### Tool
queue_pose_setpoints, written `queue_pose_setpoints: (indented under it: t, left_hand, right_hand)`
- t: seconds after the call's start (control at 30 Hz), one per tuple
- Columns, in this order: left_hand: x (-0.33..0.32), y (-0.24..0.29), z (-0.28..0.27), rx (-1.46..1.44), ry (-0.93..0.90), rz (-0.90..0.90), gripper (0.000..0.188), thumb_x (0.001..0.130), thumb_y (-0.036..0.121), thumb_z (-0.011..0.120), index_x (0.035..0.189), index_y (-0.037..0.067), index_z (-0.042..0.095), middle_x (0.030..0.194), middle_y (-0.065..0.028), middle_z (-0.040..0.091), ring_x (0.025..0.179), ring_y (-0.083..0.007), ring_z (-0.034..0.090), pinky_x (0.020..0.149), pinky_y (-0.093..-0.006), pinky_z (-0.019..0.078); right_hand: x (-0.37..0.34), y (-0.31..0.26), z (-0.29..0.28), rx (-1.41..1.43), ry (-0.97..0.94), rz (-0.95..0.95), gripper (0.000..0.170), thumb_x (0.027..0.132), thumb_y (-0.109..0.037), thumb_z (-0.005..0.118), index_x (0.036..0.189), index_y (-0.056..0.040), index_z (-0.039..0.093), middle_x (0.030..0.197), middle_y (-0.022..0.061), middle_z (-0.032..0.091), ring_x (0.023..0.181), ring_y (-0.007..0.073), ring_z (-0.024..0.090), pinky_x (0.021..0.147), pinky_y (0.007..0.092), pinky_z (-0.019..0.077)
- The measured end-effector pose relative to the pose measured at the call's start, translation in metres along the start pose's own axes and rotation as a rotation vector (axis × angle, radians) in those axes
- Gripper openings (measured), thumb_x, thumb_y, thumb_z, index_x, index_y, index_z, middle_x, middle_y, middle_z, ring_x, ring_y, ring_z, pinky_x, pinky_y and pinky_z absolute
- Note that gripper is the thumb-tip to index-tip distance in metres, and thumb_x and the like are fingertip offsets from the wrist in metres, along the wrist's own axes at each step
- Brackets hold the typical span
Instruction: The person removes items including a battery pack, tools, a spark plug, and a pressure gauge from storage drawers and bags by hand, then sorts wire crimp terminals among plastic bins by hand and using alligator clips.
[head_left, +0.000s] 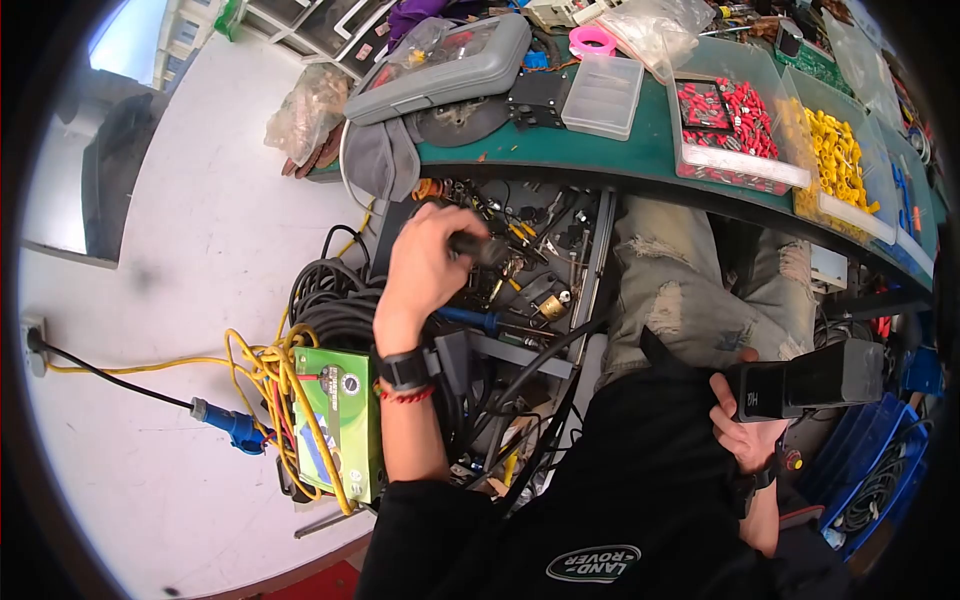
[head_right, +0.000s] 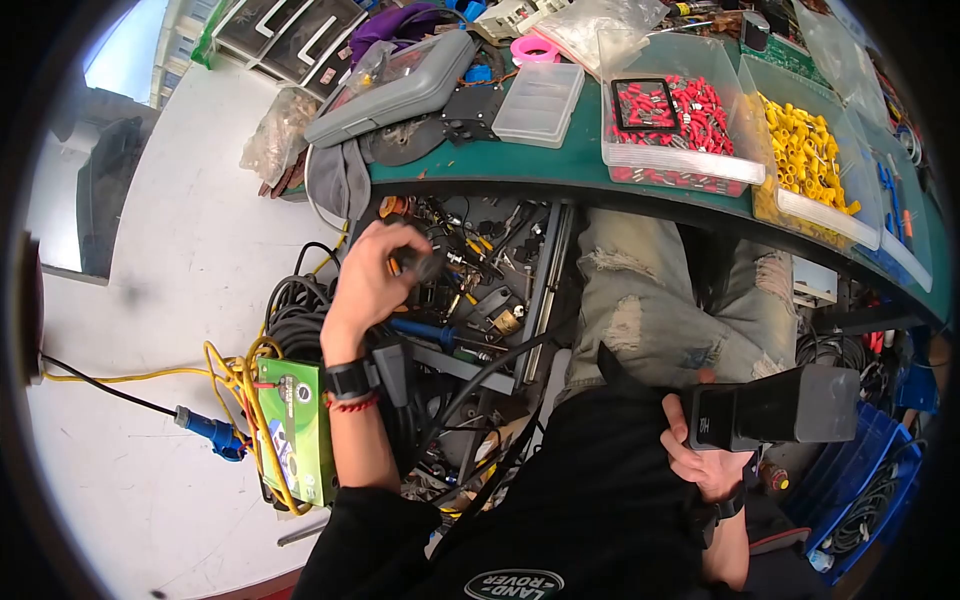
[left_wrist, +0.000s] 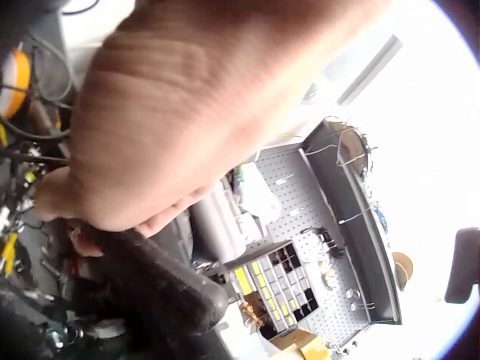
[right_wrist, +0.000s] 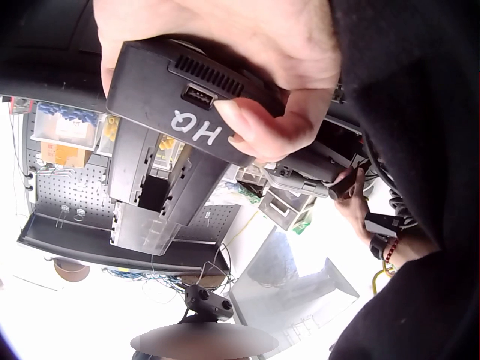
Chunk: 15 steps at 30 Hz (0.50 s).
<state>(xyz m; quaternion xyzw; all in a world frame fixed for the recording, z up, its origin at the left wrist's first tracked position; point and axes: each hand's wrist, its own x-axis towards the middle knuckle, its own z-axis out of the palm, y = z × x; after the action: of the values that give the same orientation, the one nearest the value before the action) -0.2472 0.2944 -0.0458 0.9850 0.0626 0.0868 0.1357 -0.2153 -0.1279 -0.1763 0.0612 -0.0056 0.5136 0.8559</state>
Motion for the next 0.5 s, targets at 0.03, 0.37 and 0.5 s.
queue_pose_setpoints:
  t: [0.03, 0.37, 0.5]
  left_hand:
    - [-0.006, 0.003, -0.009, 0.055, -0.045, -0.016, 0.029, 0.06, -0.01, 0.06, 0.082, 0.008, 0.067, 0.085, -0.0062, 0.065, 0.087, -0.0317, 0.057, 0.079, -0.0398, 0.0469]
    - [-0.061, 0.016, -0.007, -0.131, -0.121, -0.256, 0.033, 0.062, -0.017, 0.055, 0.086, 0.004, 0.067, 0.093, -0.0041, 0.067, 0.072, -0.0207, 0.058, 0.062, -0.0274, 0.0433]
    - [-0.064, 0.019, -0.006, -0.135, -0.097, -0.258, 0.036, 0.063, -0.018, 0.052, 0.087, 0.003, 0.066, 0.094, -0.003, 0.066, 0.068, -0.0187, 0.055, 0.06, -0.0256, 0.0413]
  right_hand:
    - [0.0, 0.0, 0.0, 0.008, -0.004, -0.004, 0.058, 0.093, -0.052, 0.046, 0.144, -0.0262, 0.036, 0.102, 0.0203, 0.037, 0.069, 0.0256, 0.042, 0.05, 0.03, 0.0401]
    - [0.001, -0.001, -0.004, 0.035, -0.047, 0.012, 0.061, 0.093, -0.052, 0.046, 0.147, -0.0259, 0.032, 0.107, 0.0203, 0.037, 0.071, 0.0251, 0.043, 0.053, 0.0311, 0.0407]
    - [0.002, -0.002, -0.003, 0.032, -0.053, 0.01, 0.062, 0.093, -0.052, 0.046, 0.147, -0.0238, 0.032, 0.108, 0.0201, 0.038, 0.072, 0.0248, 0.043, 0.054, 0.0311, 0.0404]
